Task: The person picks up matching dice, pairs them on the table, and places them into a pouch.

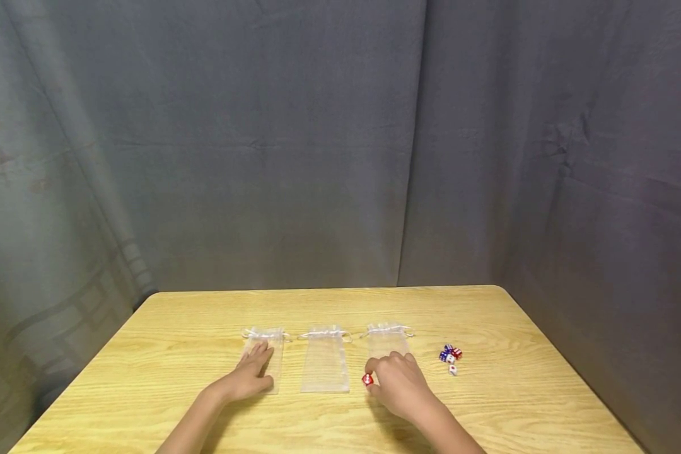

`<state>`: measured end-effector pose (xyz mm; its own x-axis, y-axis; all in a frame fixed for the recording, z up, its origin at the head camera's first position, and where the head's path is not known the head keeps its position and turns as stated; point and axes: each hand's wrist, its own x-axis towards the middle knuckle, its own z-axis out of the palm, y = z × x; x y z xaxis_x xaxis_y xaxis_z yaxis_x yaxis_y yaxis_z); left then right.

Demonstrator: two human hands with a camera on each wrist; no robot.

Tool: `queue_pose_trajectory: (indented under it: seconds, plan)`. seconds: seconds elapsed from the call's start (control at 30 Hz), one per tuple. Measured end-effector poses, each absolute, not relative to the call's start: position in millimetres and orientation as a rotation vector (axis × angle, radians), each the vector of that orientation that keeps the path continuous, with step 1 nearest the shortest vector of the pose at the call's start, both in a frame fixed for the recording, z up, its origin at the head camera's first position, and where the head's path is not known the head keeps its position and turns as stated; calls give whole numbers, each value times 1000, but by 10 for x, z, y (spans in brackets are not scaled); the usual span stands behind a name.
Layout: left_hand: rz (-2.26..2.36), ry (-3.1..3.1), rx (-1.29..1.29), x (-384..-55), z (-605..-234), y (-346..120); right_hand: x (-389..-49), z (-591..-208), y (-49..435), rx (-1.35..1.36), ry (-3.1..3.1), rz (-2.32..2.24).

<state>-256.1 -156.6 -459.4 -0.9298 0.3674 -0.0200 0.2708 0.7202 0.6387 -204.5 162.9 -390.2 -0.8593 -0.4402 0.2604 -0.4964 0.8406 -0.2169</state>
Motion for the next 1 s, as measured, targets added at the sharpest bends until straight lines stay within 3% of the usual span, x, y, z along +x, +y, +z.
queue_pose_trajectory:
  seconds: [0.47, 1.0]
  plan:
    - [1005, 2768, 526, -2565, -4593, -1566, -1972, -4003, 1350, 1047, -2881, 466]
    - [997, 2782, 527, -2568, -4603, -1574, -1940, -4039, 1302, 1112, -2913, 400]
